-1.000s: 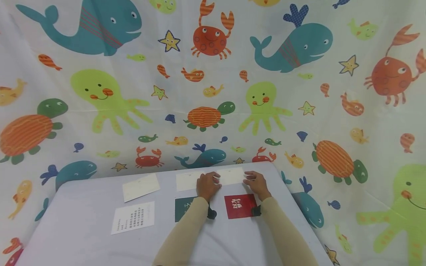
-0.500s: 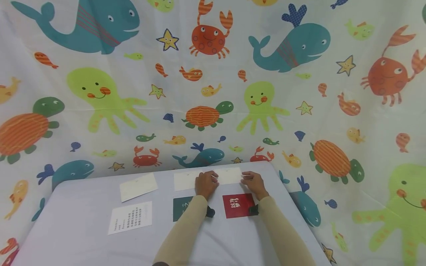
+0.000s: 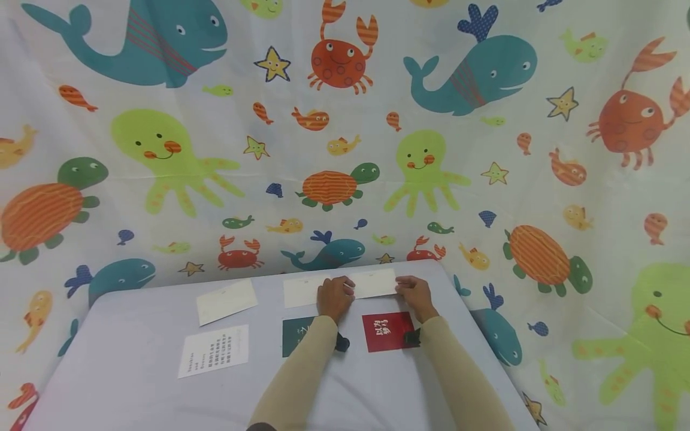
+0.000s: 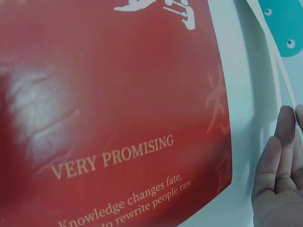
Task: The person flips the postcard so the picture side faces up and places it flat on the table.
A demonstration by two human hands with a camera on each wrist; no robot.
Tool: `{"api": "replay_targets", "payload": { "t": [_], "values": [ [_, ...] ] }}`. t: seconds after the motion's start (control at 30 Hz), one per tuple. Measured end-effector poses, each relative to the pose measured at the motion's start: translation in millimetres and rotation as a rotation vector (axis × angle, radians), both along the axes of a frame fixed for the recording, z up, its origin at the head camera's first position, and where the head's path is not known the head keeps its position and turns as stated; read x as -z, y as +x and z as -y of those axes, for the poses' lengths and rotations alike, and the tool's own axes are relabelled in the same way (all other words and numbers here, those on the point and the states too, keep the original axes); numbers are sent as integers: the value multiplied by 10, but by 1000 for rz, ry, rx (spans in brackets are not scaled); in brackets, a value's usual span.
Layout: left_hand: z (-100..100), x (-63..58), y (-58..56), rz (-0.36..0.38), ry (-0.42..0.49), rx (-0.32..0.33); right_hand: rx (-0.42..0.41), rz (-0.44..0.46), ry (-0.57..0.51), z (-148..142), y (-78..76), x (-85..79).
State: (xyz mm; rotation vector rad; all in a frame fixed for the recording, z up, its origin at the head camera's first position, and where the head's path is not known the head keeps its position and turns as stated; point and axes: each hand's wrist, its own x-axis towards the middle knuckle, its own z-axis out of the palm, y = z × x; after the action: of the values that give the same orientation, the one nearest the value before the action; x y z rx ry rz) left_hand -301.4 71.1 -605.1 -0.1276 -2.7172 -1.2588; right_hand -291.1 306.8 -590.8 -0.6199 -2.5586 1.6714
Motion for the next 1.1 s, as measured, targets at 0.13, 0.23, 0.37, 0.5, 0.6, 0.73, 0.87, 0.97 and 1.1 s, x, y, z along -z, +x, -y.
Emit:
{"api": "replay_targets", "payload": {
  "t": [0.13,0.23,0.37,0.5,0.6,0.73,0.87,0.97,1.1],
  "values": [
    [4,-14,11,-4,0,-1,18,-5,-54,-19,23,-22],
    [18,-37,21,-1,13,-1,29,-5,-92,-41,46,-37],
    [35,-66,22,3,23,-4,27,6,-115,-74,69,-61],
    [38,-94,5,-2,76,1,20,16,-125,-101,91,-90],
    [44,-116,-7,6,127,2,7,9,-138,-111,101,-102],
    [91,-131,-25,56,172,12,-12,13,-161,-112,107,-109],
    [163,-132,-47,117,199,43,-40,14,-193,-119,107,-97],
    [208,-144,-49,138,216,69,-56,12,-207,-131,109,-79],
    [256,-173,-57,148,231,106,-75,8,-195,-141,119,-75]
  ]
}}
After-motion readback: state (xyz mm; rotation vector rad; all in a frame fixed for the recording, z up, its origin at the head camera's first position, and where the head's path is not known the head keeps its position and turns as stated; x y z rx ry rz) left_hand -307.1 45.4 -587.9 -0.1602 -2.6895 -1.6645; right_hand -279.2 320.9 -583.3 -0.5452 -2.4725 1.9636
